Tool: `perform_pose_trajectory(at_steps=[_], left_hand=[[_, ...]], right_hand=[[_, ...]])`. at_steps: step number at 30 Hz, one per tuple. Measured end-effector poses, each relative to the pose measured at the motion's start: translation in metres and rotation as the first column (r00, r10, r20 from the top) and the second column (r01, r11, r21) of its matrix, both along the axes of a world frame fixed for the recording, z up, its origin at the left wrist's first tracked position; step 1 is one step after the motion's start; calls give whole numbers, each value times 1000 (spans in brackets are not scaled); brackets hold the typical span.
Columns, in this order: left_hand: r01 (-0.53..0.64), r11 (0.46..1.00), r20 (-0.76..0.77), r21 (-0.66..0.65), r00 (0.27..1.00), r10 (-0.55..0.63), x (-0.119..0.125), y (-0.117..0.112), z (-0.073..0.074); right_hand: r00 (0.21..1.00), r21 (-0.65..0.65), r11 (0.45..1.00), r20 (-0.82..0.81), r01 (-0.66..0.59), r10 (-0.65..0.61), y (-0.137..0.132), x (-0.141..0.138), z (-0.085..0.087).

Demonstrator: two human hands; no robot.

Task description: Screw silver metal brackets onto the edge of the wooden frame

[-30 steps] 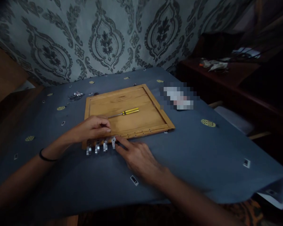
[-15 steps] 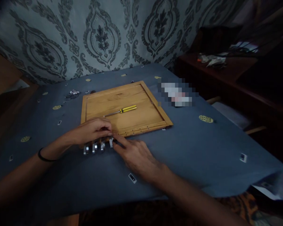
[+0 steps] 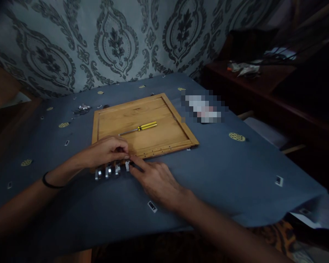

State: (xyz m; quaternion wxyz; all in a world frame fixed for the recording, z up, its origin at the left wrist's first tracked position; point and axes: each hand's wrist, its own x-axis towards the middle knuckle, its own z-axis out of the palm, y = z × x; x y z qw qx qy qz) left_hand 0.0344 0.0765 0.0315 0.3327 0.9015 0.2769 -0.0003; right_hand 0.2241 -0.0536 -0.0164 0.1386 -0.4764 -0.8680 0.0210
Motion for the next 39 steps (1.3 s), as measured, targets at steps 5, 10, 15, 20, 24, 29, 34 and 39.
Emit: perform_pose_trajectory(at_steps=[5, 10, 15, 20, 24, 29, 34, 39], left_hand=[[-32, 999, 37, -29, 999, 33, -1, 1, -1], [-54, 997, 53, -50, 997, 57, -2, 3, -6], [-101, 994, 100, -29, 990, 104, -4, 4, -3], [-145, 985, 171, 90, 977, 129, -16, -7, 16], [-184, 951, 188, 248, 972, 139, -25, -31, 14], [-175, 826, 65, 536, 984, 167, -25, -62, -4], [-170, 762, 35, 625, 981, 191, -17, -70, -10], [-166, 776, 23, 608, 981, 192, -14, -68, -12]], right_hand=[[1000, 14, 1000, 19, 1, -2, 0, 0, 0], [1000, 8, 1000, 27, 2, -2, 0, 0, 1], [1000, -10, 1000, 29, 1, -1, 1, 1, 0], [1000, 4, 1000, -10, -15, 15, 0, 1, 0], [1000, 6, 1000, 9, -10, 10, -1, 1, 0], [1000, -4, 1000, -18, -18, 18, -1, 2, -4], [1000, 11, 1000, -8, -19, 19, 0, 2, -4], [1000, 20, 1000, -5, -20, 20, 0, 1, -2]])
